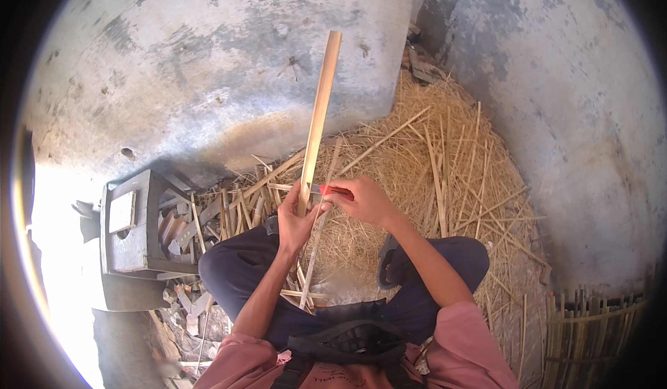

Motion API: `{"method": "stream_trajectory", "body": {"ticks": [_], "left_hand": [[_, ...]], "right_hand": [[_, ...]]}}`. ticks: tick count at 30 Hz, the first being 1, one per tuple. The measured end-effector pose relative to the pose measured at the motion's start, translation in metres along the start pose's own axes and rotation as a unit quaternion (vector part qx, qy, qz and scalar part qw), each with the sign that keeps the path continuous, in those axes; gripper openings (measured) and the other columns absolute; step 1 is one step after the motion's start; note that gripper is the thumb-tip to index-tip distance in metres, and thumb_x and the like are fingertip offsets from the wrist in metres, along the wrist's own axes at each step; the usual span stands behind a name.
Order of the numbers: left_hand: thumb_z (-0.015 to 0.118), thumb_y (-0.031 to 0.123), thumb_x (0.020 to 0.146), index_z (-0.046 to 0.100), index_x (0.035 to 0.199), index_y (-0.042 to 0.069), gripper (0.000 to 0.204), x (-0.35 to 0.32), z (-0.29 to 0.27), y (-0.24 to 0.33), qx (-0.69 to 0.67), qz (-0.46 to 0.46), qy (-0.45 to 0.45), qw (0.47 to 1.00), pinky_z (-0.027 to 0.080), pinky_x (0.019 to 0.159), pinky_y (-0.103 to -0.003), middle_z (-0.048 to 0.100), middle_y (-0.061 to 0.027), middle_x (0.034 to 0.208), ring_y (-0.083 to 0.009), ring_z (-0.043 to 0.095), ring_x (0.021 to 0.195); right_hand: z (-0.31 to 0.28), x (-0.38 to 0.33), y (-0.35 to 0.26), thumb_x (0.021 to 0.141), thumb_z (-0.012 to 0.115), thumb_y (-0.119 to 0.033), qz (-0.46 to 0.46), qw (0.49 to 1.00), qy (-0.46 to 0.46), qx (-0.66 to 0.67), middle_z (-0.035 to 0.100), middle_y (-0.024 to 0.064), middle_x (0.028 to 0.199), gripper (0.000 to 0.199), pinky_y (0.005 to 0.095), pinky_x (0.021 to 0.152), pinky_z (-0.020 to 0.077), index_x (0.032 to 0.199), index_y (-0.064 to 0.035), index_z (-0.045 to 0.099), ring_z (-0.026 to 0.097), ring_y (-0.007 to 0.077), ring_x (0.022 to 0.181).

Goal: The person whittles a strip of bamboo using a small utility knife, shaving off thin layers to smooth or shape the wood.

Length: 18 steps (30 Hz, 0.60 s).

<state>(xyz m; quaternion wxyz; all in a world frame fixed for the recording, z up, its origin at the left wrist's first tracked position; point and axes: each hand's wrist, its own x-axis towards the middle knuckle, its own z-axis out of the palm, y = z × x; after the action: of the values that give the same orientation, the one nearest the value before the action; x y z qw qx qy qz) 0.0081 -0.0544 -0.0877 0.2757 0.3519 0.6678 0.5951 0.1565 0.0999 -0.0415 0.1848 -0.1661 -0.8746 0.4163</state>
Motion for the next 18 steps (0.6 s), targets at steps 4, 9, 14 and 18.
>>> {"method": "stream_trajectory", "body": {"ticks": [4, 9, 14, 18], "left_hand": [[0.093, 0.01, 0.085, 0.053, 0.155, -0.001, 0.081, 0.002, -0.002, -0.004, -0.003, 0.031, 0.002, 1.0, 0.057, 0.081, -0.024, 0.075, -0.0009, 0.111, -0.0043, 0.064, 0.09], [0.094, 0.011, 0.085, 0.052, 0.157, -0.002, 0.084, 0.001, -0.003, 0.006, 0.036, -0.005, -0.011, 0.999, 0.059, 0.086, -0.026, 0.077, -0.0029, 0.115, -0.0056, 0.066, 0.097], [0.093, 0.011, 0.085, 0.054, 0.155, -0.003, 0.082, -0.002, -0.004, 0.004, 0.052, 0.031, -0.01, 0.998, 0.06, 0.085, -0.027, 0.079, -0.0061, 0.116, -0.0058, 0.066, 0.1], [0.097, 0.02, 0.08, 0.062, 0.148, -0.001, 0.08, 0.0, 0.002, -0.007, 0.028, 0.071, 0.045, 0.996, 0.056, 0.071, -0.027, 0.077, -0.0074, 0.094, -0.0081, 0.061, 0.073]], "right_hand": [[0.001, 0.0, 0.003, 0.102, 0.075, -0.026, 0.08, 0.982, -0.045, 0.168, 0.067, 0.009, 0.076, 0.032, 0.0305, 0.06, 0.046, 0.122, -0.0016, 0.077, 0.058, 0.0097, 0.066], [0.008, -0.001, 0.006, 0.098, 0.077, -0.026, -0.009, 0.998, 0.025, 0.06, 0.07, 0.0084, 0.078, 0.029, 0.0326, 0.06, 0.0493, 0.118, -0.0045, 0.078, 0.065, 0.0159, 0.065], [0.007, -0.001, -0.004, 0.092, 0.079, -0.023, -0.118, 0.987, 0.067, -0.087, 0.076, 0.0103, 0.087, 0.026, 0.0386, 0.061, 0.0555, 0.112, -0.0071, 0.079, 0.072, 0.0297, 0.068], [0.007, -0.003, -0.007, 0.093, 0.08, -0.026, -0.103, 0.985, 0.074, -0.113, 0.078, 0.0105, 0.09, 0.028, 0.0397, 0.061, 0.0574, 0.113, -0.0067, 0.079, 0.075, 0.029, 0.071]]}}
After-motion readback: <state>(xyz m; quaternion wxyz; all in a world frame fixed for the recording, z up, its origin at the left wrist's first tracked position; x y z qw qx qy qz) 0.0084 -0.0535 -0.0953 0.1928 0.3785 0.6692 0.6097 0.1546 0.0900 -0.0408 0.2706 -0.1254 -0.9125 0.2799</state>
